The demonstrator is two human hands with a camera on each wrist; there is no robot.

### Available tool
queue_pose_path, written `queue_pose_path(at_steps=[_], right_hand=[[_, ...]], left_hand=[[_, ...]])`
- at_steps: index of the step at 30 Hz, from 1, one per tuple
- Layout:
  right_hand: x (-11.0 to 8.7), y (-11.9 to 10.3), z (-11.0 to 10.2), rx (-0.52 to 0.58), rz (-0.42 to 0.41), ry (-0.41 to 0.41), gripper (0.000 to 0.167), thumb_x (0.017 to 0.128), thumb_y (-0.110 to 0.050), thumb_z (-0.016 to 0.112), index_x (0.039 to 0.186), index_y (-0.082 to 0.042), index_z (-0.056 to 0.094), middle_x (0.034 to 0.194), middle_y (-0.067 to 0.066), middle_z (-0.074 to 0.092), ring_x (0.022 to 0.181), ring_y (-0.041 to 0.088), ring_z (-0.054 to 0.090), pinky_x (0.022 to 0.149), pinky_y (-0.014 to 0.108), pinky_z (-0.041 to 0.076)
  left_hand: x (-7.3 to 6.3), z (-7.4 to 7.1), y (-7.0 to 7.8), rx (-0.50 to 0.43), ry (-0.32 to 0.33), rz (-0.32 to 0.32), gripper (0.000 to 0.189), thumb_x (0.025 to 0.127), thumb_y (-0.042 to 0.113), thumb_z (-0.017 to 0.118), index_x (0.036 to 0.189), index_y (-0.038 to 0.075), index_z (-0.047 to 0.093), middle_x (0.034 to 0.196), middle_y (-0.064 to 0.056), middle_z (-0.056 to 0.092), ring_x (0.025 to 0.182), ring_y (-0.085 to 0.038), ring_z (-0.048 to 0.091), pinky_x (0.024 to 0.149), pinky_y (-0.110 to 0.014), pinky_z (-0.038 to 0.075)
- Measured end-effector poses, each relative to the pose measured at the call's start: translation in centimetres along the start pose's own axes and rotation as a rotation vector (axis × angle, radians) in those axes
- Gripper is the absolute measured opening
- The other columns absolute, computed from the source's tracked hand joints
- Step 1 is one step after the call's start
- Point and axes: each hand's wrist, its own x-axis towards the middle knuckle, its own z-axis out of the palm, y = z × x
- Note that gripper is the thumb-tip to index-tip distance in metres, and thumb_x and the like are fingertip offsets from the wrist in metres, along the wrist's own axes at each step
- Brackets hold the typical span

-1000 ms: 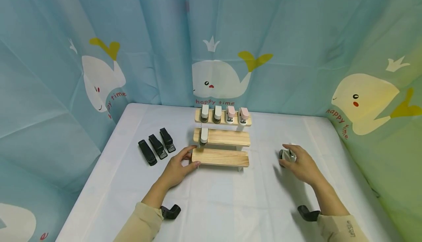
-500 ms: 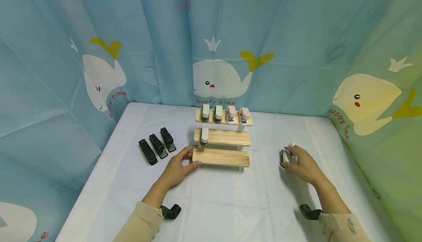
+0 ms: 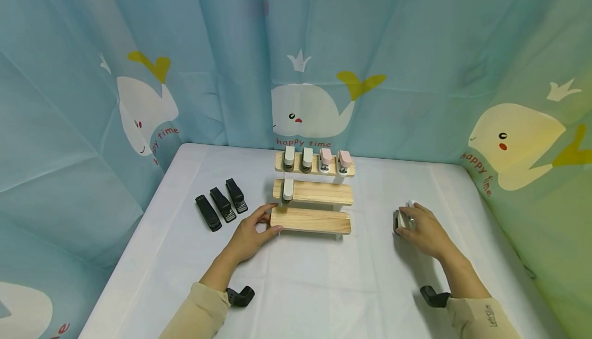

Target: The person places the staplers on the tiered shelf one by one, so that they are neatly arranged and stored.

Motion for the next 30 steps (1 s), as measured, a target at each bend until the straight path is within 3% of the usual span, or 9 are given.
queue_pose_path(at_steps=[13,24,30], right_hand=[[0.23,-0.15,0.39,-0.064,-0.024,0.02,0.061,0.091,-0.014,0.075,0.14,0.013,0.052,0.144,0.041,0.048,0.144,0.06,0.028,0.113,0.074,0.025],[0.01,0.07,0.52,-0.062,-0.07,0.059,0.061,0.089,-0.014,0.078,0.138,0.011,0.054,0.142,0.042,0.049,0.142,0.062,0.031,0.117,0.075,0.018],[-0.12,0.08,0.62,-0.021,-0.053,0.06,0.063,0.089,-0.017,0.079,0.14,0.01,0.054,0.144,0.044,0.047,0.142,0.063,0.03,0.119,0.074,0.016]], left_hand=[[-0.09,-0.02,0.09,-0.01,0.009,0.009,0.066,0.091,0.044,0.079,0.15,0.036,0.051,0.112,0.011,0.073,0.119,-0.018,0.068,0.11,-0.054,0.045],[-0.04,0.01,-0.18,-0.008,0.006,0.031,0.065,0.091,0.045,0.078,0.15,0.036,0.051,0.113,0.011,0.074,0.117,-0.017,0.069,0.109,-0.053,0.046],[0.0,0.02,-0.32,-0.01,-0.002,0.008,0.067,0.091,0.047,0.078,0.151,0.035,0.051,0.112,0.014,0.074,0.118,-0.017,0.068,0.11,-0.053,0.045]])
